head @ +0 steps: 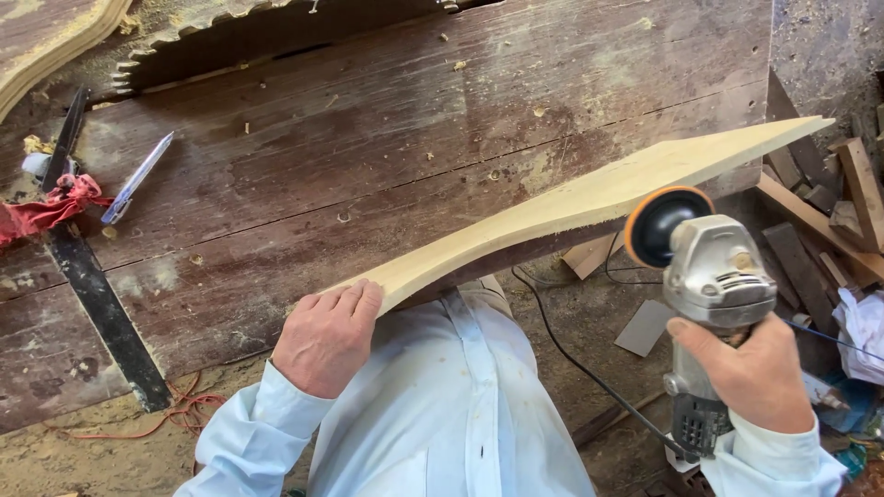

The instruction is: Marking a curved wooden piece with a pen and then sanding the edges with a power sander

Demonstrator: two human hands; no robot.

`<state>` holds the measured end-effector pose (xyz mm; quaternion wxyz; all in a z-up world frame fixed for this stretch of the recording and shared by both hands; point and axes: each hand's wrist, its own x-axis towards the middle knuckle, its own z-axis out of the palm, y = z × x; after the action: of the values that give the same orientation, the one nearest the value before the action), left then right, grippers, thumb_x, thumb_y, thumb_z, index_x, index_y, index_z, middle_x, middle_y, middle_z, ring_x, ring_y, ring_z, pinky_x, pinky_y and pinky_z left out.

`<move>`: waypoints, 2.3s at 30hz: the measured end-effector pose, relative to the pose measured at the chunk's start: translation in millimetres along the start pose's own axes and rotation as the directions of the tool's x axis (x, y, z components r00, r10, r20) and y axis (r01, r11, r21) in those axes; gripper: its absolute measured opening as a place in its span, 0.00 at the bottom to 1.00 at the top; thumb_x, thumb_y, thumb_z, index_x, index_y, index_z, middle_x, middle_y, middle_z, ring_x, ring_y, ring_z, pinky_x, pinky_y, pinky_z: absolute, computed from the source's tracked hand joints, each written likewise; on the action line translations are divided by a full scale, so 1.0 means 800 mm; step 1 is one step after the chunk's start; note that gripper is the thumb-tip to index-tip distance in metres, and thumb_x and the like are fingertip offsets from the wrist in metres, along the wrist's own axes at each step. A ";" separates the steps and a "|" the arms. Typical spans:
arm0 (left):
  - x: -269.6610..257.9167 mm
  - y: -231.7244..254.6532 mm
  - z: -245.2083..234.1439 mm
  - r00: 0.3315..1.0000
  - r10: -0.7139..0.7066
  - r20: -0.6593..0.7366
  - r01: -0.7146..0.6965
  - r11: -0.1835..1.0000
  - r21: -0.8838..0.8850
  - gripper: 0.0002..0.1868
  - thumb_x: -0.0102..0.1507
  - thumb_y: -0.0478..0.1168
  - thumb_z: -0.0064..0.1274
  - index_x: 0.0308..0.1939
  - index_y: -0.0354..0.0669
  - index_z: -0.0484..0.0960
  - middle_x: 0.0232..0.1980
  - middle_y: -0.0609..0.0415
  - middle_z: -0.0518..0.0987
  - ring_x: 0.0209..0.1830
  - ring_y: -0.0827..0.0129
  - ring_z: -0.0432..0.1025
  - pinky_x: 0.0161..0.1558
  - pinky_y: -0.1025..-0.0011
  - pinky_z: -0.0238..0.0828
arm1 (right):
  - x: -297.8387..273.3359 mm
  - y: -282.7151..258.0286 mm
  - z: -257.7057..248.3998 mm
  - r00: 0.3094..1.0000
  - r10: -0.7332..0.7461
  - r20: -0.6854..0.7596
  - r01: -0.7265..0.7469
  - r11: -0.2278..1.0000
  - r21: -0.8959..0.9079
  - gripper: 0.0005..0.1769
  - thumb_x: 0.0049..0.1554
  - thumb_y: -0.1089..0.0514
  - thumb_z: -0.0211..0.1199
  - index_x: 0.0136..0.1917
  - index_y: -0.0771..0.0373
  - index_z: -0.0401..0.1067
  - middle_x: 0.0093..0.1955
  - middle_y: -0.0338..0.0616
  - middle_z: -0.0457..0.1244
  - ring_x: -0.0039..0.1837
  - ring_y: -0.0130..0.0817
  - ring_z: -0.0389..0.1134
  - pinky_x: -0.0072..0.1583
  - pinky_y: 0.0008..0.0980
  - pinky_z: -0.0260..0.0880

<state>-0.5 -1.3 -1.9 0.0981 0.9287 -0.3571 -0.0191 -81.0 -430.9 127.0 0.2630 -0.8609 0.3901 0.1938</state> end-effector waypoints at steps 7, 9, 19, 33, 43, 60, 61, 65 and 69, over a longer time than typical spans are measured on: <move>0.001 0.000 -0.002 1.000 -0.004 -0.015 0.004 1.000 0.005 0.08 0.64 0.31 0.49 0.43 0.49 0.77 0.37 0.63 0.79 0.30 0.71 0.72 0.31 0.72 0.64 | -0.030 -0.070 0.043 0.985 0.114 0.128 -0.102 0.990 -0.094 0.38 0.46 0.56 0.74 0.68 0.70 0.69 0.50 0.55 0.73 0.47 0.49 0.75 0.53 0.39 0.77; 0.000 0.000 0.000 1.000 -0.002 -0.009 0.002 1.000 -0.007 0.09 0.63 0.31 0.50 0.44 0.49 0.77 0.40 0.63 0.81 0.31 0.70 0.74 0.32 0.71 0.67 | -0.033 -0.061 0.060 0.988 0.115 0.099 -0.082 0.953 -0.291 0.36 0.42 0.44 0.77 0.59 0.62 0.71 0.44 0.48 0.73 0.45 0.48 0.75 0.54 0.43 0.74; -0.002 0.001 0.002 1.000 -0.002 -0.016 0.002 1.000 0.007 0.09 0.63 0.33 0.50 0.45 0.49 0.78 0.43 0.61 0.83 0.34 0.70 0.76 0.33 0.71 0.67 | -0.025 -0.057 0.035 0.986 0.113 0.125 -0.071 0.952 -0.298 0.37 0.46 0.45 0.74 0.62 0.65 0.67 0.47 0.51 0.72 0.43 0.47 0.75 0.51 0.40 0.79; -0.001 0.000 0.002 1.000 -0.009 -0.009 0.009 1.000 -0.004 0.08 0.63 0.31 0.50 0.43 0.49 0.77 0.38 0.62 0.80 0.30 0.70 0.73 0.31 0.71 0.66 | -0.034 -0.056 0.069 0.967 -0.026 0.253 0.095 0.960 -0.264 0.40 0.43 0.45 0.76 0.61 0.67 0.67 0.47 0.50 0.72 0.41 0.44 0.77 0.47 0.34 0.83; -0.001 0.000 0.002 1.000 -0.014 -0.007 0.014 0.999 -0.029 0.09 0.62 0.30 0.49 0.43 0.49 0.76 0.38 0.62 0.79 0.30 0.69 0.72 0.31 0.71 0.65 | -0.031 -0.090 0.107 0.936 -0.003 0.351 0.097 0.964 -0.249 0.37 0.41 0.38 0.74 0.56 0.60 0.68 0.43 0.46 0.73 0.47 0.50 0.75 0.50 0.43 0.71; -0.001 0.000 0.001 1.000 -0.005 -0.003 0.004 1.000 -0.010 0.09 0.63 0.31 0.48 0.44 0.49 0.77 0.41 0.62 0.81 0.33 0.70 0.74 0.33 0.71 0.66 | -0.023 -0.092 0.085 0.983 0.020 0.185 0.058 0.911 -0.409 0.43 0.43 0.35 0.73 0.62 0.62 0.66 0.50 0.54 0.72 0.52 0.61 0.73 0.56 0.54 0.72; 0.000 0.000 0.001 1.000 -0.006 -0.003 0.006 1.000 -0.010 0.09 0.63 0.31 0.48 0.44 0.49 0.77 0.41 0.62 0.81 0.33 0.70 0.74 0.33 0.71 0.66 | -0.023 -0.090 0.079 0.982 0.020 0.185 0.059 0.910 -0.410 0.43 0.43 0.35 0.73 0.62 0.62 0.66 0.50 0.54 0.72 0.52 0.61 0.73 0.56 0.54 0.72; 0.001 0.000 -0.001 1.000 -0.001 -0.015 0.001 1.000 -0.002 0.09 0.63 0.30 0.49 0.43 0.49 0.77 0.41 0.61 0.82 0.33 0.71 0.75 0.33 0.72 0.67 | -0.021 -0.070 0.053 0.991 0.035 0.127 0.021 0.908 -0.419 0.38 0.44 0.38 0.74 0.58 0.64 0.67 0.46 0.52 0.72 0.46 0.54 0.74 0.53 0.47 0.75; 0.003 0.000 -0.005 1.000 -0.004 -0.020 0.004 1.000 -0.009 0.09 0.64 0.29 0.48 0.43 0.48 0.77 0.39 0.61 0.81 0.30 0.71 0.73 0.31 0.72 0.65 | -0.021 -0.090 0.018 0.981 0.167 0.099 -0.123 0.929 -0.349 0.38 0.49 0.46 0.72 0.67 0.65 0.67 0.46 0.54 0.73 0.38 0.50 0.77 0.50 0.41 0.78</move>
<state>1.5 -2.4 2.2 0.1059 0.9290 -0.3544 -0.0117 -37.5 -372.2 146.9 0.1193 -0.8481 0.3955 0.3318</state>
